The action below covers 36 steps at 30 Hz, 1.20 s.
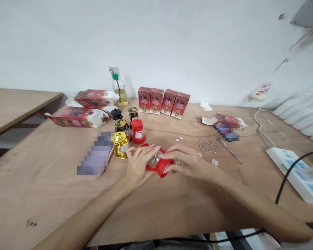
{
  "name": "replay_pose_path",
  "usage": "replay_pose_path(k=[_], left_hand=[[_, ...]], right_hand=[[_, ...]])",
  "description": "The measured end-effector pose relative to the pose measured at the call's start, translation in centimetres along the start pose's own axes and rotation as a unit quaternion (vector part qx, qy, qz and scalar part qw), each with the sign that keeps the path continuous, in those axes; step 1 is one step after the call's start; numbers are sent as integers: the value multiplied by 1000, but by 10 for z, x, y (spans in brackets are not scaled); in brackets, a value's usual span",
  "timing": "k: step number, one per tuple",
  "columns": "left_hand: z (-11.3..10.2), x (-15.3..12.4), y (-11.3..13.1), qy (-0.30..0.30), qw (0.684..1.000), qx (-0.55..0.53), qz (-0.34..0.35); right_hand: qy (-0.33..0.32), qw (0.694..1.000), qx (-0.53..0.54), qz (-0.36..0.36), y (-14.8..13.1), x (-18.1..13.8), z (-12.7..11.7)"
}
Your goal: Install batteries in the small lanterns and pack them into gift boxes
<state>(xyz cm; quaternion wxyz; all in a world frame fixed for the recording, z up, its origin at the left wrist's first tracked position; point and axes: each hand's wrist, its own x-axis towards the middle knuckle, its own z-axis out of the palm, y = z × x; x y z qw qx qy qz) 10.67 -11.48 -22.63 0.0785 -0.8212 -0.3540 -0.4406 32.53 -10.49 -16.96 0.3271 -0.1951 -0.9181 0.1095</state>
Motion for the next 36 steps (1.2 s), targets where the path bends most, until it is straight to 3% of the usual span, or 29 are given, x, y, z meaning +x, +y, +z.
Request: replay_pose_path(k=[3, 9, 12, 18, 22, 26, 28, 31, 34, 36], left_hand=[[-1, 0, -2, -11, 999, -23, -39], [-2, 1, -1, 54, 998, -22, -14], [-2, 0, 3, 42, 999, -29, -12], [-2, -2, 5, 25, 998, -59, -8], [-2, -1, 1, 8, 999, -51, 9], [-2, 2, -3, -10, 999, -29, -17], [-2, 4, -4, -6, 998, -20, -59], [-2, 5, -5, -4, 996, -13, -90], [-2, 4, -4, -19, 997, -29, -69], [-2, 3, -3, -29, 997, -43, -51]], right_hand=[[11, 993, -92, -71, 2, -6, 1], [19, 951, -232, -205, -2, -18, -1], [43, 925, -272, -264, -5, -20, 1], [54, 920, -289, -260, -7, -19, 4], [39, 938, -253, -233, -9, -19, 3], [63, 948, -238, -202, 10, -23, 5], [112, 960, -231, -114, 28, -27, 6], [119, 963, -170, 173, 57, -31, 4], [83, 909, -38, 406, 76, -35, -2], [88, 873, 25, 480, 82, -37, -4]])
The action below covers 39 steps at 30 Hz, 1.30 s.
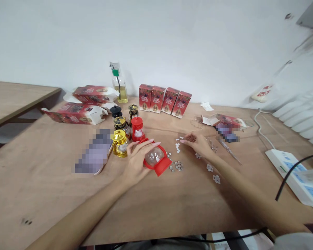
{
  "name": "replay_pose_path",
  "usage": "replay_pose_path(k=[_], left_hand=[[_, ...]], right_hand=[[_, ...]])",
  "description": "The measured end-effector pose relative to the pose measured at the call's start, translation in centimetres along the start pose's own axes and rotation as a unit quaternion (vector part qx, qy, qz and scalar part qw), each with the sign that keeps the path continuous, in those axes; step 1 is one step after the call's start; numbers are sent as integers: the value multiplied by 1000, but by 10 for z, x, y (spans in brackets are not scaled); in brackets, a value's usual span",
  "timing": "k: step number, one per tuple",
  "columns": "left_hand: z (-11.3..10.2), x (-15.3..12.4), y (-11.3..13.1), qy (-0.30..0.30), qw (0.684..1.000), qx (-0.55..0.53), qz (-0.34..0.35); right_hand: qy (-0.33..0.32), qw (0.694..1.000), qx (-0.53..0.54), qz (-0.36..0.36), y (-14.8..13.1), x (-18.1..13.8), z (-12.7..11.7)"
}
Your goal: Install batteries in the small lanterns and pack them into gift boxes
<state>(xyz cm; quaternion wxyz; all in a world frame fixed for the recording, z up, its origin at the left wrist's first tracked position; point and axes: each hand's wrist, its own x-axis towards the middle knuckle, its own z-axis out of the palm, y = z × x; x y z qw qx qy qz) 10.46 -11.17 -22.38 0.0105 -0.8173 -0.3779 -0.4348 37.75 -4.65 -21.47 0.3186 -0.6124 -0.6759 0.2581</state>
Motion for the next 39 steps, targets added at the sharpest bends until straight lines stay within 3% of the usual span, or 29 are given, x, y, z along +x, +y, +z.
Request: replay_pose_path(k=[3, 15, 21, 23, 26, 32, 36, 39], left_hand=[[1, -1, 0, -5, 1000, -10, 9], [0, 1, 2, 0, 998, -50, -28], [1, 1, 5, 10, 994, -73, -85], [2, 1, 6, 11, 989, -88, -119], [4, 0, 9, 7, 980, -126, -156], [5, -3, 10, 16, 958, -219, -182], [6, -3, 9, 32, 954, -227, -196], [5, -3, 8, 19, 954, -221, -202]], right_hand=[[-6, 999, 22, 29, 5, 1, 2], [-40, 999, 15, 2, -7, -5, 21], [26, 996, 83, -25, -20, -20, 21], [54, 988, 131, -63, -31, -33, 22], [55, 966, 181, -179, -53, -54, 23], [62, 895, 50, -440, -85, -74, 17], [91, 854, -32, -512, -88, -78, 11], [77, 828, -100, -547, -88, -81, 5]])
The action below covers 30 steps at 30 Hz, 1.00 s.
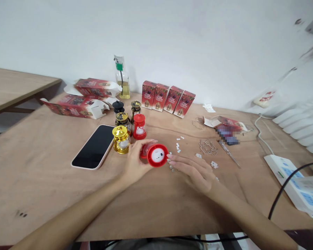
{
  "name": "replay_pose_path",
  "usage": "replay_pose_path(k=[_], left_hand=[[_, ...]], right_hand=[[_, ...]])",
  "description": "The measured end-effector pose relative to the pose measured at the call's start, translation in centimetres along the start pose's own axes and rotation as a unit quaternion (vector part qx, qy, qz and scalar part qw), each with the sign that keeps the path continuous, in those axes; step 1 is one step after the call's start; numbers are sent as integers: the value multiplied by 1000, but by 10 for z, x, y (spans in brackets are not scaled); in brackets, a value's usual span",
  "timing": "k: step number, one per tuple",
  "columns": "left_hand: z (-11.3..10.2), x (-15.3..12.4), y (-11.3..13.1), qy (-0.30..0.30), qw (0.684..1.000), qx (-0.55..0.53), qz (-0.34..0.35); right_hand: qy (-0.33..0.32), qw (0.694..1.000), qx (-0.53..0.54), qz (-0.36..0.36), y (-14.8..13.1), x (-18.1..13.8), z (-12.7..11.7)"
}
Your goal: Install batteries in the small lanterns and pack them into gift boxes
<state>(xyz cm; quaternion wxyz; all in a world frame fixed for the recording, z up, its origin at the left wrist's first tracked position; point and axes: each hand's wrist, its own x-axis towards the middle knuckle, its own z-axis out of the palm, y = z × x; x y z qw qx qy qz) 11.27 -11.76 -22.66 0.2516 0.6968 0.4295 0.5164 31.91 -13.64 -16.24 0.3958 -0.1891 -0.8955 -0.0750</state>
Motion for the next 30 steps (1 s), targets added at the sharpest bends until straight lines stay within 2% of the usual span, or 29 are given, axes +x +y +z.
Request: replay_pose_path(k=[3, 8, 15, 19, 25, 30], left_hand=[[0, 0, 2, -10, 1000, 20, -2], [-1, 0, 7, -7, 994, 108, 22], [-2, 0, 9, -9, 990, 142, 26], [-2, 0, 9, -10, 987, 157, 18], [0, -1, 9, 1, 986, 162, 27], [0, -1, 9, -2, 986, 165, 17]], right_hand=[[-25, 998, -35, -47, 1, 3, -2], [1, 990, -75, -118, 5, 9, 1], [-17, 980, -134, -148, 0, 9, -2], [-19, 984, -129, -125, -1, 5, -4], [-76, 989, -125, -38, -4, 3, -11], [-66, 992, -109, -24, -5, 0, -8]])
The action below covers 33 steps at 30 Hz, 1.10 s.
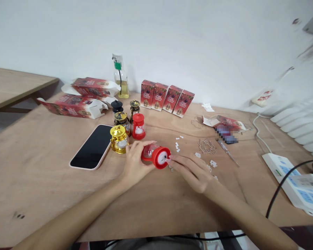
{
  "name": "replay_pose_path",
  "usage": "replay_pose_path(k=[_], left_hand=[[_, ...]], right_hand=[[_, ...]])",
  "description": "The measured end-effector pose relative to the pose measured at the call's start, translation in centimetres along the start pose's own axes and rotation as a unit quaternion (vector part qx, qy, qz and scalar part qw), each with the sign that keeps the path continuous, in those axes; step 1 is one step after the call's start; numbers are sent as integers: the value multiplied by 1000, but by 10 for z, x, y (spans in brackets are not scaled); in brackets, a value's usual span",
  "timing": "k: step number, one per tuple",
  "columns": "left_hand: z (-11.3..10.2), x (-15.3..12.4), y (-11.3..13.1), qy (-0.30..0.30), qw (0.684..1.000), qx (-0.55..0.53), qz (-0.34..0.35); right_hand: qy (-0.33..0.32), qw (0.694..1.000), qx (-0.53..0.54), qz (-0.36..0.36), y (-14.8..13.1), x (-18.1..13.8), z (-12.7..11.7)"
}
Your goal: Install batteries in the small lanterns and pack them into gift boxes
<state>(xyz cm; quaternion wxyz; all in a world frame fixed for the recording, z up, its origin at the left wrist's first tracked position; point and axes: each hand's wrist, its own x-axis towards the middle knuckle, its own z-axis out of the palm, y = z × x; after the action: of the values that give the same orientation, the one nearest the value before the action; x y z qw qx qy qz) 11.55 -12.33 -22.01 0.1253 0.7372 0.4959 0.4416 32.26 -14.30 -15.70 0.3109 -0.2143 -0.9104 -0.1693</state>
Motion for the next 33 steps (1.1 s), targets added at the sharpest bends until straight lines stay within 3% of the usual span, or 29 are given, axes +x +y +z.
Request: replay_pose_path(k=[10, 21, 33], left_hand=[[-1, 0, 1, -9, 1000, 22, -3], [-4, -2, 2, 5, 997, 72, 29], [-5, -1, 4, 13, 995, 84, 52]], right_hand=[[108, 987, -39, -109, 2, 2, 15], [96, 983, -43, -149, 11, -2, 14], [73, 984, -64, -147, 10, 1, 13]])
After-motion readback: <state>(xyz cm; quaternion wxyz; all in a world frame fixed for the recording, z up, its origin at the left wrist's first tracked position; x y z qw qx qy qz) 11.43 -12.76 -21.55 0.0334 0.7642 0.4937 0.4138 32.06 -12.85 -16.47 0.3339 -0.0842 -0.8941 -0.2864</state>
